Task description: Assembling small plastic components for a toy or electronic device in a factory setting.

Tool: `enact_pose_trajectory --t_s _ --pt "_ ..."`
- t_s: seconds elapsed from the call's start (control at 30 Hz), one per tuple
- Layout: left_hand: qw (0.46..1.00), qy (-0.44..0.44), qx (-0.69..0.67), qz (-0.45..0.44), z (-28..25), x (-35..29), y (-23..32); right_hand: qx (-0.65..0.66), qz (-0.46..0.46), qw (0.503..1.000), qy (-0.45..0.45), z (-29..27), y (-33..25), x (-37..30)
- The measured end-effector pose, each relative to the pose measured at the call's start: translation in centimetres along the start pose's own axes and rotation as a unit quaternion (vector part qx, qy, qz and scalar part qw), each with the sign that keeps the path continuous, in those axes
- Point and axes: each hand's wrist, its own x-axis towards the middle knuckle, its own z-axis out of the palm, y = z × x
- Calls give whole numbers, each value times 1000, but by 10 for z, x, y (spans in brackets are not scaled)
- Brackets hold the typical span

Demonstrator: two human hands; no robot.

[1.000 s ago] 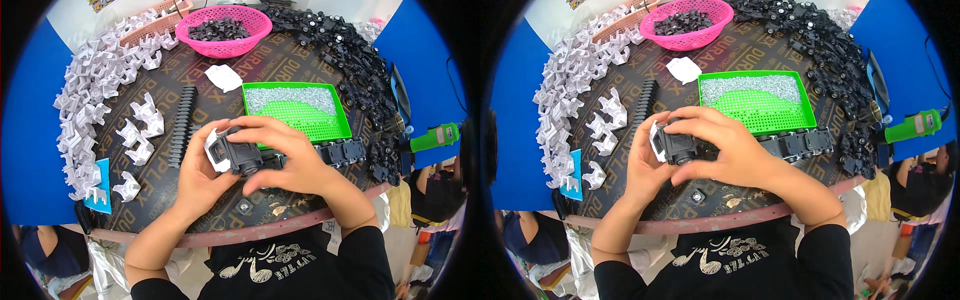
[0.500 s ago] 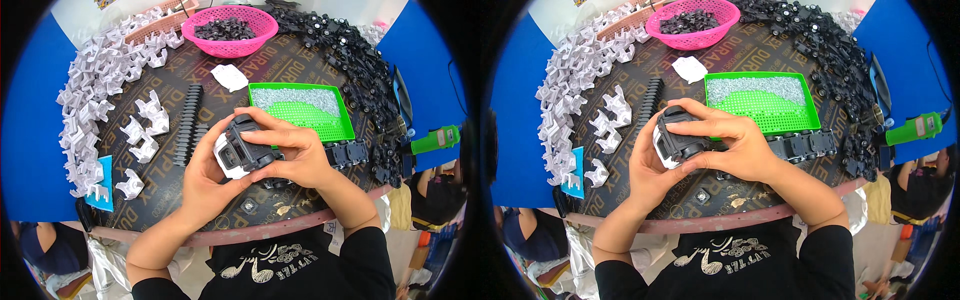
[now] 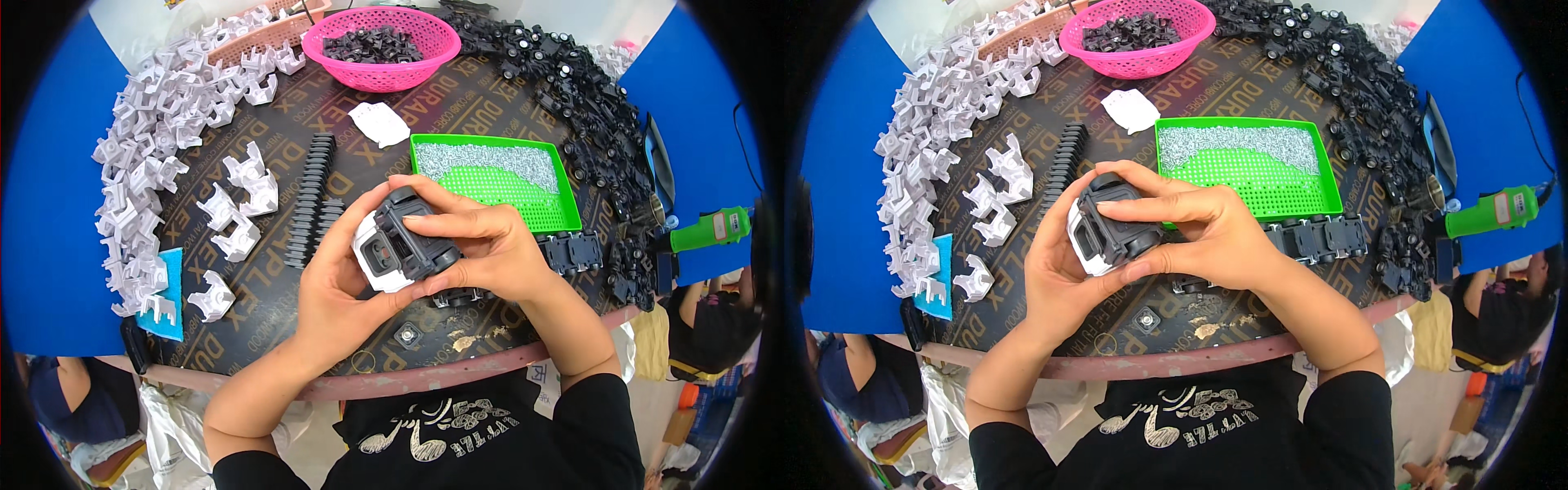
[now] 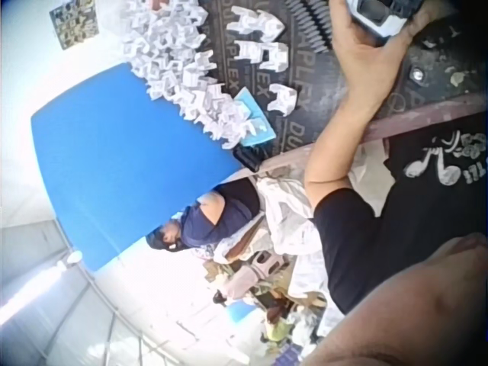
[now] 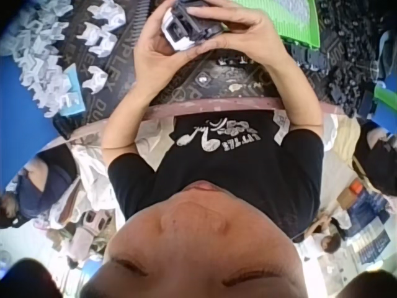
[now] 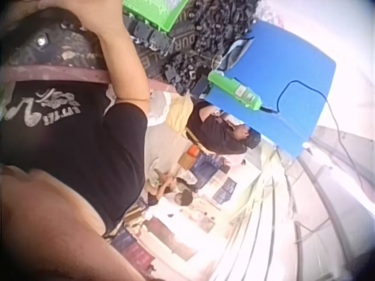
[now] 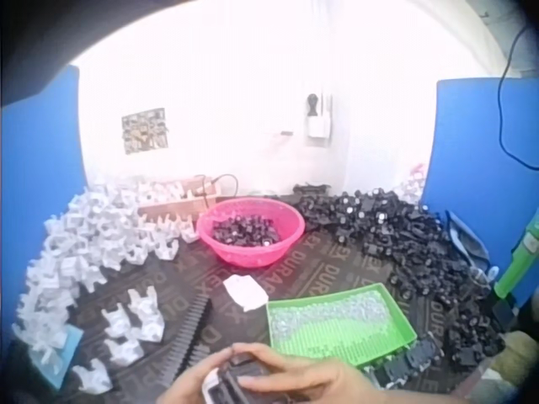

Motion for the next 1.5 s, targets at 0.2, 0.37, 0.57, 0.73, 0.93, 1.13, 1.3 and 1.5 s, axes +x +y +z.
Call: enact_pose_trajectory --t_s 0.2,0.37,0.57,0.73,0.93,1.13,1.3,1.5 --pt "997 16 -45 -65 2 -2 6 -91 32 995 -28 -4 -3 3" --pt "999 25 -29 4 -2 3 5 -337 -65 939 -32 6 -20 3" --pt "971 42 182 149 -12 -4 -6 -302 -110 937 137 27 -14 -9" --pt "878 79 360 307 -8 3 -9 -325 -77 929 158 36 -16 -15" --pt "817 31 456 352 -5 0 -7 -161 -18 981 104 28 -17 -13" --pt "906 17 390 165 19 -8 2 -337 -52 932 122 10 -59 -31" --pt "947 -53 285 -137 19 -14 7 -655 81 618 427 -78 -93 -106" --pt "915 -129 318 -211 25 -22 14 -738 168 539 370 -112 -69 -164"
